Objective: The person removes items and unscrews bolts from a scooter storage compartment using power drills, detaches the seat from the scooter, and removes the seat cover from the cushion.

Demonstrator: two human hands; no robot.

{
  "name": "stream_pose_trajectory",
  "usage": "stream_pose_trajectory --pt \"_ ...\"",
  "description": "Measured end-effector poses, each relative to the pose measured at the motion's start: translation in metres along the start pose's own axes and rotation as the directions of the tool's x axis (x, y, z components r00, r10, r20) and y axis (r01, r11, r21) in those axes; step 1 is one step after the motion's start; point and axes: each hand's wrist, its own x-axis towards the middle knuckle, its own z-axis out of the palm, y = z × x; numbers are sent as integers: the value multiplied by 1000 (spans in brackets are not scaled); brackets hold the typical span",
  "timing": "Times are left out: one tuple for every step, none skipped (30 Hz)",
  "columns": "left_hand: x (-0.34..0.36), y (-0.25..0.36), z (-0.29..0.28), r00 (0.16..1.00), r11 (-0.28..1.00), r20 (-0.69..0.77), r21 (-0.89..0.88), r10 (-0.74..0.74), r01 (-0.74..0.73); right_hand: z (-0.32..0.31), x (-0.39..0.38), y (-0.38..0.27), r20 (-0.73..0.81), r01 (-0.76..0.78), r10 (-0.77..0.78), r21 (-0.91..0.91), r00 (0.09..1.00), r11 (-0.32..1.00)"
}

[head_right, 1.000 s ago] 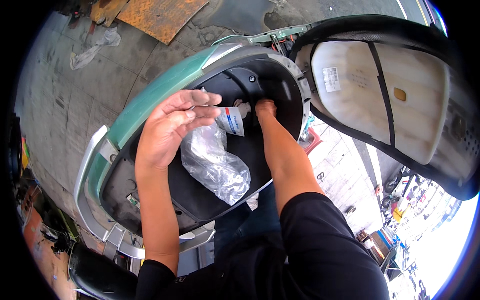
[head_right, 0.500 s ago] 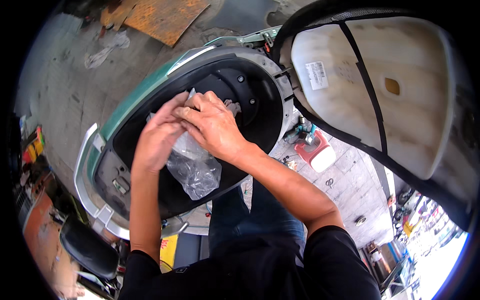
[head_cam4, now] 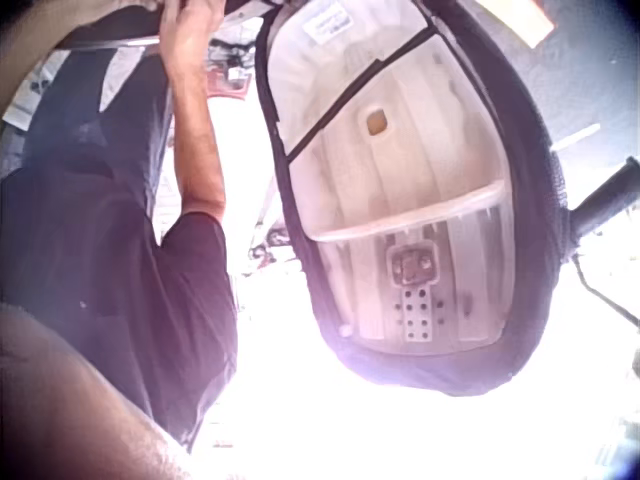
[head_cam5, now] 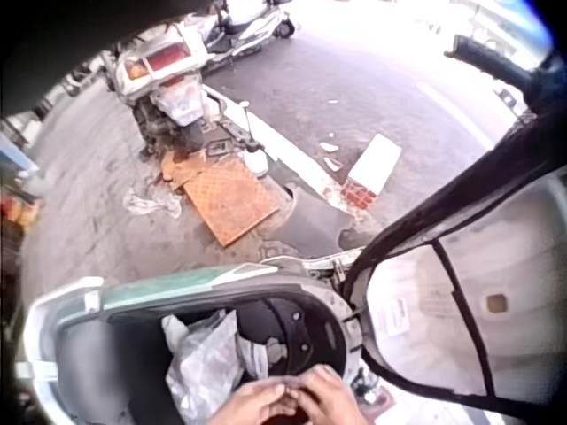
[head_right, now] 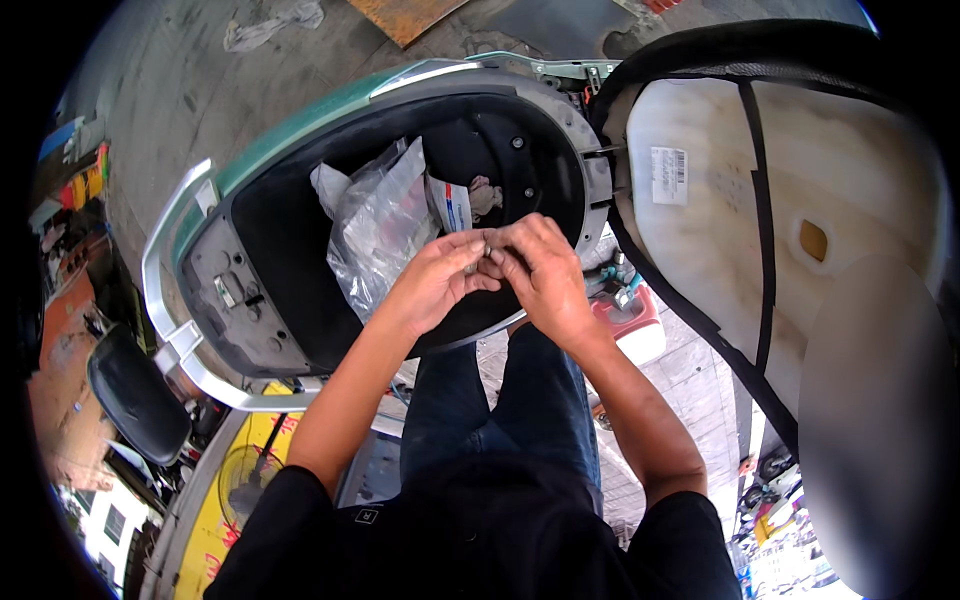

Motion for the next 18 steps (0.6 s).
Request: stream_pose_trajectory --pt "4 -4 -10 1000 1000 -19 26 12 -12 5 2 0 -14 -17 18 29 1000 999" --pt "6 -3 -6 994 993 -5 16 113 -113 6 4 -2 -19 -43 43 31 999 999" --pt "11 -4 -3 990 990 -6 27 141 -141 5 4 -4 -46 -80 80 9 996 997" --pt "13 -5 0 993 993 -48 -28 111 -113 5 4 -4 -92 -90 93 33 991 995" --pt "15 -7 3 994 992 -50 -73 98 -102 6 3 -2 -112 -109 115 59 987 992" --pt "15 -7 2 990 990 -79 -76 113 -119 9 4 -3 -99 -133 139 63 985 989" --pt "15 -9 6 989 988 -85 -83 121 -128 8 3 -4 -99 -163 167 49 981 985" --pt "15 -10 9 982 989 -137 -48 133 -141 9 2 -5 -91 -147 152 59 984 987" --pt "13 -11 11 972 989 -185 -10 143 -148 11 1 -5 -91 -170 182 125 979 977" --pt "16 -15 17 961 983 -208 22 183 -182 8 -1 0 -96 -210 228 169 969 963" --pt "18 -15 17 966 984 -192 19 175 -175 10 -2 4 -109 -215 234 158 966 964" --pt "17 -13 14 953 975 -210 82 219 -207 14 -1 8 -53 -262 283 241 958 934" --pt "18 -18 14 944 966 -212 116 253 -233 10 -4 12 4 -324 337 292 941 900" --pt "21 -20 12 947 965 -201 126 250 -228 4 0 11 29 -327 332 273 943 905" --pt "23 -22 12 952 970 -205 131 227 -203 1 0 17 57 -358 360 331 931 873" --pt "27 -24 11 953 970 -207 149 223 -194 -3 3 23 16 -361 379 347 925 866" --pt "32 -22 11 956 971 -207 160 209 -178 -10 10 29 -24 -356 392 373 919 857" --pt "40 -18 8 948 965 -207 156 241 -211 -20 19 36 -116 -320 387 378 915 869"
